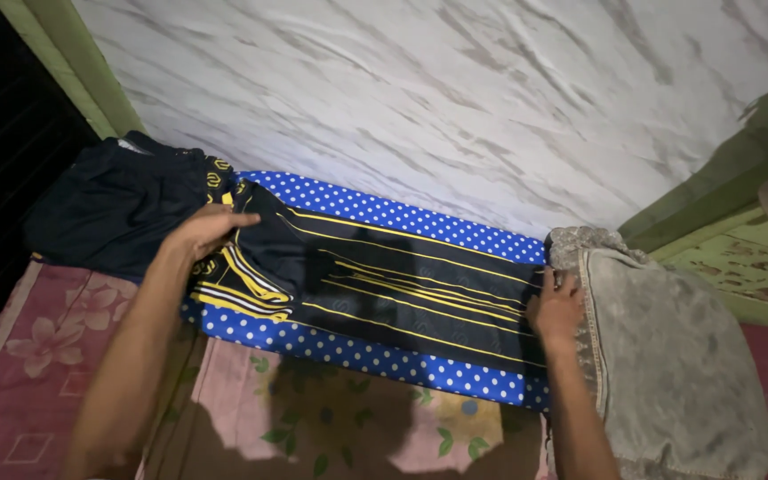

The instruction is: Folding a pair of shorts and a sports jersey on a flat mattress surface.

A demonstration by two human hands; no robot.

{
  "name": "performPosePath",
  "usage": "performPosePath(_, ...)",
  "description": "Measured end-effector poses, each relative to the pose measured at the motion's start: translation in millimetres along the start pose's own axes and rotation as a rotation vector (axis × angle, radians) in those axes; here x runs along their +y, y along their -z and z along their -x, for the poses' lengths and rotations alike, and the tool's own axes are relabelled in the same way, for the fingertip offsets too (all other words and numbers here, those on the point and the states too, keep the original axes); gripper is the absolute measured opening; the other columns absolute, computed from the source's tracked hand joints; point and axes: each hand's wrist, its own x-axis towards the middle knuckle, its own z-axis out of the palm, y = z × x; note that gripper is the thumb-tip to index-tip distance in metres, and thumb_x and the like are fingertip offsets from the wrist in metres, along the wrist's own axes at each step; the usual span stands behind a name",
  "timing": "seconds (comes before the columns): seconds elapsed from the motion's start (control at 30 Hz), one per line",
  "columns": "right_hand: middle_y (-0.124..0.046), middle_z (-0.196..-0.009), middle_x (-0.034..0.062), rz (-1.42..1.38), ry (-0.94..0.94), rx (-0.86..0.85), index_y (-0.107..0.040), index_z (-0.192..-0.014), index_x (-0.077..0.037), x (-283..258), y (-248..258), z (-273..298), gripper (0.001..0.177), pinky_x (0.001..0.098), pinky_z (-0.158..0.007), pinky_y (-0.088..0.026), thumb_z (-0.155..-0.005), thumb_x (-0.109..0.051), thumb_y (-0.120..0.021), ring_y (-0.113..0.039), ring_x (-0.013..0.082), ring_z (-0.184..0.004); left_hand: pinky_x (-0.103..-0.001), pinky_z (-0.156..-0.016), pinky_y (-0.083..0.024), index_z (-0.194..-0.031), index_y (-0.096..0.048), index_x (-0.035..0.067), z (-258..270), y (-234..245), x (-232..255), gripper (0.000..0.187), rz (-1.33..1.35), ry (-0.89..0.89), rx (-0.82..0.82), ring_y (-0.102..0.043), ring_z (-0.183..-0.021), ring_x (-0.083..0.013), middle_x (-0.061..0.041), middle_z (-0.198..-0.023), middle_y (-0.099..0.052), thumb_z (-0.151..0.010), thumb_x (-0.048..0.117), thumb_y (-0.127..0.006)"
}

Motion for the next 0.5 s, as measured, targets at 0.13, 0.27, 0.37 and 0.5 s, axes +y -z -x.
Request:
performPosePath(0.13, -0.051, -0.138, 0.0177, -0.07, 0.071, 0.1, -0.059, -0.135, -0.016, -48.2, 44.9, 11.9, 0.06, 0.0533, -0.094, -0.046, -0.077, -0.023, -0.075, -0.052, 0.0425, -0.118, -0.033, -0.059, -0.038, -0.099, -0.071, 0.0, -12.1, 10.3, -27.6, 0.024, -0.165, -0.064, -0.086, -0.049, -0.067, -0.016, -0.004, -0.081, -0.063, -0.086, 0.016, -0.083)
performPosePath(0.27, -0.06, -0.126, 0.0175, -0.652, 0.344, 0.128, -0.063, -0.129, -0.009, -111.4, 82.3, 29.8, 0.044, 0.0487, -0.1, -0.049, -0.085, -0.006, -0.068, -0.057, 0.0386, -0.116, -0.028, -0.066, -0.051, -0.096, -0.075, -0.001, -22.2, 10.9, -51.8, 0.02, -0.153, -0.195, -0.054, -0.062, -0.074, -0.0112, -0.004, -0.086, -0.073, -0.085, 0.016, -0.078)
performPosePath(0.37, -0.066, -0.116, 0.0167, -0.909, 0.476, 0.039, -0.065, -0.125, -0.007, -169.0, 100.9, 47.7, 0.04, 0.0447, -0.093, -0.053, -0.085, -0.001, -0.065, -0.063, 0.036, -0.108, -0.03, -0.071, -0.052, -0.109, -0.073, 0.002, -14.1, 1.9, -59.7, 0.026, -0.226, -0.445, 0.061, -0.065, -0.081, -0.0155, -0.009, -0.091, -0.075, -0.094, 0.022, -0.071)
performPosePath(0.5, -0.066, -0.121, 0.0143, -1.057, 0.626, -0.076, -0.063, -0.131, -0.011, -240.7, 102.8, 63.7, 0.038, 0.04, -0.09, -0.057, -0.093, -0.006, -0.066, -0.067, 0.0319, -0.107, -0.047, -0.071, -0.054, -0.125, -0.065, 0.007, 19.4, -13.6, -42.8, 0.034, -0.529, -0.61, 0.332, -0.07, -0.084, -0.0425, -0.027, -0.092, -0.071, -0.102, 0.032, -0.062)
